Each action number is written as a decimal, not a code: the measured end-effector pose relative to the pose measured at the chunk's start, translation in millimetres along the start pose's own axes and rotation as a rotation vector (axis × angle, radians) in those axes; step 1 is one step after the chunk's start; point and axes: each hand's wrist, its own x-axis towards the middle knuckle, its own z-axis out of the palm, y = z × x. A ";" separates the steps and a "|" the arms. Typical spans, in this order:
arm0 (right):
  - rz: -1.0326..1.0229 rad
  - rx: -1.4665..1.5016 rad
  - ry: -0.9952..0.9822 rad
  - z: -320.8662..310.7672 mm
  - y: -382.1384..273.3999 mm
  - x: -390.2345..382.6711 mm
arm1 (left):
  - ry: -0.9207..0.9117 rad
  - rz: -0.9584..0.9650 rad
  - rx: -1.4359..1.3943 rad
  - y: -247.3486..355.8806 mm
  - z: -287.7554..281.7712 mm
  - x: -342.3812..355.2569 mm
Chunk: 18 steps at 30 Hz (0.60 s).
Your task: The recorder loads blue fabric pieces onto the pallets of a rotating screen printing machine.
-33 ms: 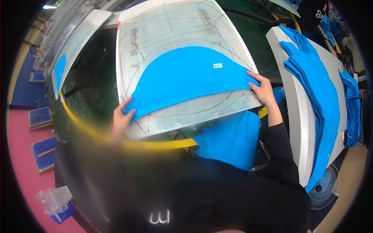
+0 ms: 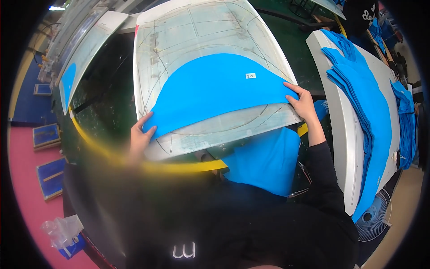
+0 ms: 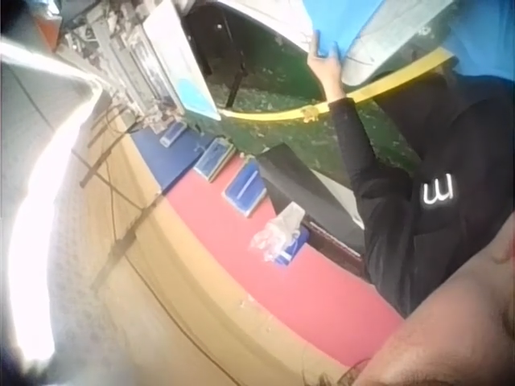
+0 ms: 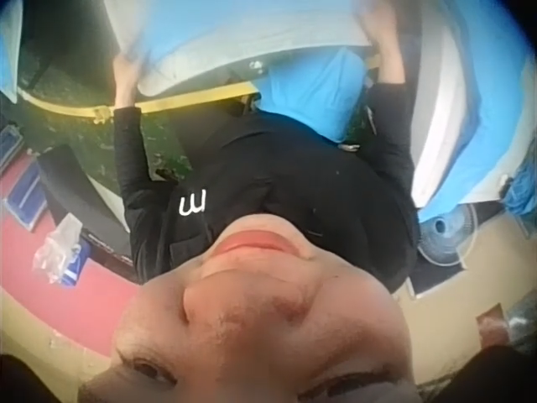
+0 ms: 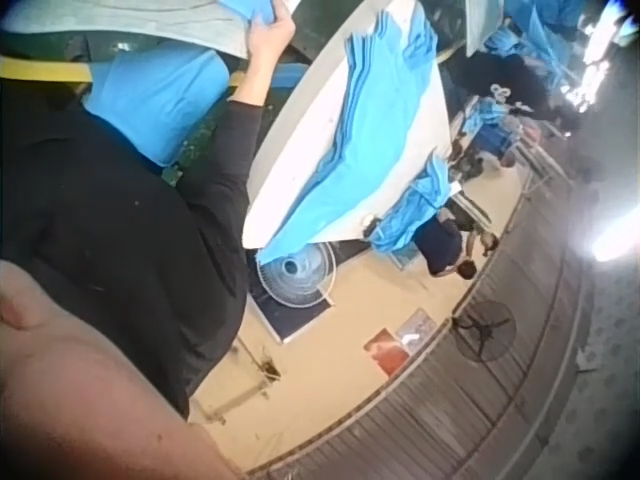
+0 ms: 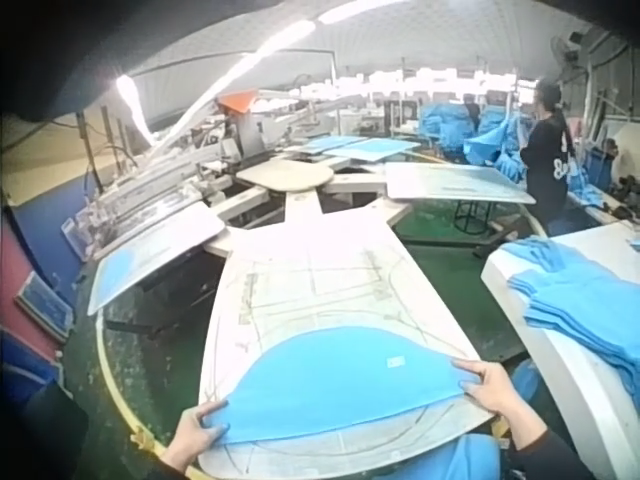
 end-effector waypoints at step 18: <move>0.150 -0.752 0.237 -30.8 -9.5 -68.5 | 0.069 0.796 0.185 32.2 108.9 -89.9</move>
